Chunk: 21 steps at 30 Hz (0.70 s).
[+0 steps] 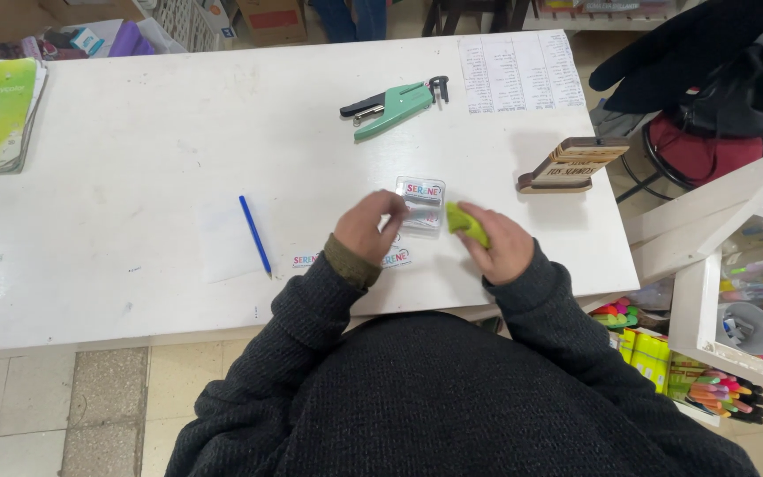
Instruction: Scraping labels off small containers using a scraper and a cloth.
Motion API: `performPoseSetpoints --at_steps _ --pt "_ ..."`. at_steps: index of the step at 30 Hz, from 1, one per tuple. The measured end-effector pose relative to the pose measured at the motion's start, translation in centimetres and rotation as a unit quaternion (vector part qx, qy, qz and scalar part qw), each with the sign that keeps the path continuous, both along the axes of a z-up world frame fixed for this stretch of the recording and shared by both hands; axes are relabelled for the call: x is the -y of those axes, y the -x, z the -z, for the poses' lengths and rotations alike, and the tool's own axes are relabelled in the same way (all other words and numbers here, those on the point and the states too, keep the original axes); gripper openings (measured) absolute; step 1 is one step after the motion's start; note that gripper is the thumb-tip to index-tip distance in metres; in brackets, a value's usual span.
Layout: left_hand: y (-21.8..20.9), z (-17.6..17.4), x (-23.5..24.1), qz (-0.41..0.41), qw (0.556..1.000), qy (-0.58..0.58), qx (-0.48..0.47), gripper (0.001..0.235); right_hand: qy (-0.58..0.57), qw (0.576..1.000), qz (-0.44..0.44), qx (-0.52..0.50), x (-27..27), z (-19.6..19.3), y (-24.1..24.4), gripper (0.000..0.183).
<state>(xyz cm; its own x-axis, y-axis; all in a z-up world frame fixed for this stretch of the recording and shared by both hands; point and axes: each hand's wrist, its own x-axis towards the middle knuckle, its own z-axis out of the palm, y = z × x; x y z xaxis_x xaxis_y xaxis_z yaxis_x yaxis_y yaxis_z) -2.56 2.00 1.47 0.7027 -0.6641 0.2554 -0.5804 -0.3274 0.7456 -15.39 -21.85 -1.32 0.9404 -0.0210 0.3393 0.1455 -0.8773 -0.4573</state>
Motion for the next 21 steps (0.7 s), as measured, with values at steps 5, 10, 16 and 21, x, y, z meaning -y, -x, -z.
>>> performPoseSetpoints --at_steps 5,10,16,21 --pt "-3.0 0.3 2.2 -0.018 1.000 -0.006 0.010 0.016 -0.141 0.984 0.101 0.050 1.9 2.1 -2.0 0.048" --pt "-3.8 1.3 4.4 0.006 0.993 -0.114 -0.021 0.020 -0.183 0.977 0.099 0.056 2.1 3.1 -2.9 0.046" --pt "-3.2 1.2 4.9 -0.012 0.973 -0.231 0.018 0.021 -0.218 0.971 0.097 0.004 2.1 3.5 -2.8 0.048" --pt "-3.0 1.3 5.7 -0.003 0.947 -0.316 0.057 0.022 -0.217 0.973 0.080 0.008 2.2 3.6 -2.7 0.048"
